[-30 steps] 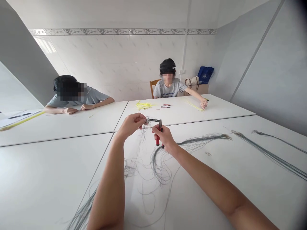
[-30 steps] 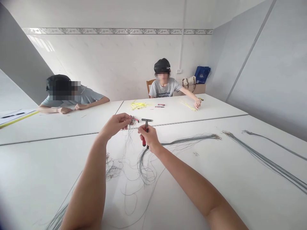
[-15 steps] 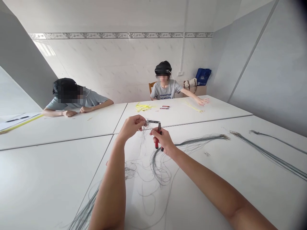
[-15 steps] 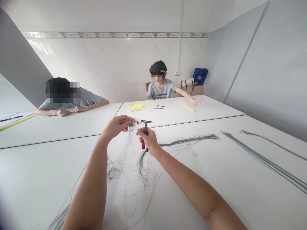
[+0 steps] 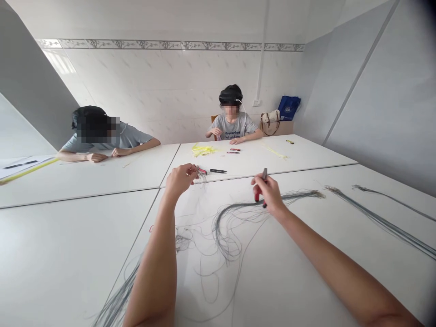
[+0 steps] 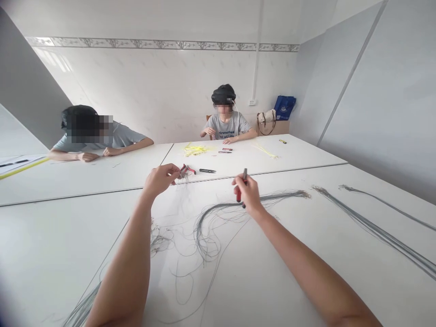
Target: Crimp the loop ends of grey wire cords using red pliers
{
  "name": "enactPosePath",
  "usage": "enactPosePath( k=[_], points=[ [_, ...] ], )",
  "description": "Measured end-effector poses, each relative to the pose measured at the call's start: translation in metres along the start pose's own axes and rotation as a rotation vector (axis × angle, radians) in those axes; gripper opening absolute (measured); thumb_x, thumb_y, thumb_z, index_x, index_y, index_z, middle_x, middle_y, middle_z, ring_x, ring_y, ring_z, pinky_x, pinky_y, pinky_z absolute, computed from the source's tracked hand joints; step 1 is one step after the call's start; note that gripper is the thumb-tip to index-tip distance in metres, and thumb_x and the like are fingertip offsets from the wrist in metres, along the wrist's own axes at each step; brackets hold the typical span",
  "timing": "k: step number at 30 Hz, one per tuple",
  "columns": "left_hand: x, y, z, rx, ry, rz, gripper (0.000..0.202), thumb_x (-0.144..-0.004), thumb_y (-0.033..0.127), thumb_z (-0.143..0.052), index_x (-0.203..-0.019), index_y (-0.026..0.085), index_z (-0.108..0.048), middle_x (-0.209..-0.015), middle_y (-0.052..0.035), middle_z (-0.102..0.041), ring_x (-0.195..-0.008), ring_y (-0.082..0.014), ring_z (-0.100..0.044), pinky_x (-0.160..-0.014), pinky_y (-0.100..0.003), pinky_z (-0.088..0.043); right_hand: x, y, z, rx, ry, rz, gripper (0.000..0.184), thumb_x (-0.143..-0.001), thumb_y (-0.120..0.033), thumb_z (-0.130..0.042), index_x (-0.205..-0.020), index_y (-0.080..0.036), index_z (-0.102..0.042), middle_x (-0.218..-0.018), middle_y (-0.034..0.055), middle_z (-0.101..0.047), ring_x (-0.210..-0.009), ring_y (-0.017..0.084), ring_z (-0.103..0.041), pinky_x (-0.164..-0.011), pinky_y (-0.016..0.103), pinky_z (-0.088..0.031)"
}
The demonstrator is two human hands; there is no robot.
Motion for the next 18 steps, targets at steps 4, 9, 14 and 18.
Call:
enactPosePath(
  k=[4,9,14,18],
  points=[
    [-0.003,-0.006,-0.003,-0.032,0.001,0.031,0.02,-0.088,0.032,-0.053,-0.093,0.024,-0.071,-0.075,0.0015,-0.076,-0.073,-0.0185,-0.068,-0.062,-0.026,-0.038,-0.004,-0.02,0.053,-0.002,0.041,0.089,0.033,-0.078,-0.048,-0.074,-0.08,-0.019,-0.057,-0.079,-0.0003,-0.061,-0.053,0.009,-0.053,-0.043,0.024,-0.043],
    [-0.005,-0.017,-0.004,-0.087,0.017,0.073,0.02,-0.089,0.032,-0.053,-0.094,0.025,-0.071,-0.073,0.0002,-0.076,-0.081,-0.0212,-0.069,-0.063,-0.026,-0.037,-0.007,-0.041,0.115,-0.04,0.144,0.107,0.032,-0.074,-0.043,-0.077,-0.079,-0.021,-0.055,-0.08,-0.002,-0.058,-0.052,0.007,-0.047,-0.051,0.028,-0.046],
    [-0.007,-0.032,-0.006,-0.162,0.011,0.102,0.017,-0.088,0.029,-0.054,-0.093,0.026,-0.07,-0.078,-0.0001,-0.078,-0.087,-0.0226,-0.07,-0.069,-0.028,-0.04,-0.017,-0.083,0.185,-0.075,0.403,0.18,0.025,-0.069,-0.037,-0.073,-0.077,-0.024,-0.053,-0.086,0.0025,-0.059,-0.055,0.011,-0.04,-0.057,0.036,-0.045],
    [-0.009,-0.045,-0.011,-0.226,-0.017,0.144,0.016,-0.085,0.028,-0.057,-0.092,0.026,-0.071,-0.077,-0.0025,-0.077,-0.091,-0.0256,-0.07,-0.075,-0.031,-0.044,-0.023,-0.135,0.234,-0.094,0.498,0.26,0.015,-0.075,-0.033,-0.064,-0.069,-0.029,-0.05,-0.116,0.0058,-0.065,-0.064,0.019,-0.045,-0.061,0.041,-0.041]
  ],
)
Point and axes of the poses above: each hand's wrist, its own x-axis away from the middle knuckle, its own z-axis out of the back of the hand, y = z × x, the point moved 7 cm from there along -x, towards the middle knuckle
